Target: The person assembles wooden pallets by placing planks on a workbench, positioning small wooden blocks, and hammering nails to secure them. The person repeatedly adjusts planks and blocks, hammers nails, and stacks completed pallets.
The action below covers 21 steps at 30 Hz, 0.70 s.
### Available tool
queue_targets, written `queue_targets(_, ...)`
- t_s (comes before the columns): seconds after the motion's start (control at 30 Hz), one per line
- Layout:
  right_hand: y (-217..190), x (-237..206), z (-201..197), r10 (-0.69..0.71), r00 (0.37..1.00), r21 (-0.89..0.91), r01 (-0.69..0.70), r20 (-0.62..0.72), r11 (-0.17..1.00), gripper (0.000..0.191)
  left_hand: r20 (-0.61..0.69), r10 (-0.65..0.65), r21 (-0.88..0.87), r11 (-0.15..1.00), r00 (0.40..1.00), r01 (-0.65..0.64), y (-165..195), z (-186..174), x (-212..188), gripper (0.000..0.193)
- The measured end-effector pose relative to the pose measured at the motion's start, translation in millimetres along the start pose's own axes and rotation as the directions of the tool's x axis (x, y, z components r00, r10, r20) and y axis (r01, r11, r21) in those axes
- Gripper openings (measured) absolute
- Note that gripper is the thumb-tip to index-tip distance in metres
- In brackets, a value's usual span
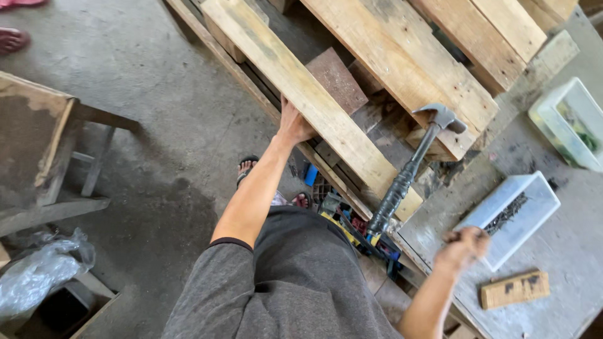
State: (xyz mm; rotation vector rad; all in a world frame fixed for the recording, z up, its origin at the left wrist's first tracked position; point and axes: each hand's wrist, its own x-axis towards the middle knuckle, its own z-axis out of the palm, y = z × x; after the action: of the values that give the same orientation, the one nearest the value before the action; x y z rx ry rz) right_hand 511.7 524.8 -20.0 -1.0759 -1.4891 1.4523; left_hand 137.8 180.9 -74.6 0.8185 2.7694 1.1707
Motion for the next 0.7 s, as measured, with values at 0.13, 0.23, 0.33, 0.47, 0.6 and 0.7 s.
queue_targets(0.13,8,-45,37,0.088,0.981,-0.062,-0.078,0.171,0.995,0.007,-0.130,-0.003,-0.036,0.999,0.992,-0.002,11,-16,-13,0.111)
queue_targets(0.23,3,-61,60,0.098,0.973,-0.012,-0.098,0.208,0.995,0.006,-0.241,-0.050,-0.076,0.997,0.969,0.033,17,-26,-41,0.145)
queue_targets(0.33,-3,-68,74,0.079,0.974,-0.016,-0.078,0.214,0.997,0.007,-0.198,-0.130,-0.070,0.990,0.972,0.118,16,-31,-63,0.154)
queue_targets(0.47,-3,-70,79,0.107,0.978,-0.034,-0.103,0.177,0.994,0.007,-0.220,-0.091,-0.059,0.995,0.971,0.080,11,-30,-77,0.153)
queue_targets(0.6,6,-68,78,0.086,0.985,-0.051,-0.079,0.148,0.996,0.008,-0.211,-0.103,-0.047,0.994,0.972,0.095,8,-22,-75,0.151)
queue_targets(0.7,10,-67,83,-0.004,0.990,-0.160,0.027,0.141,0.987,0.008,-0.161,-0.107,-0.017,0.994,0.981,0.106,5,-19,-75,0.154)
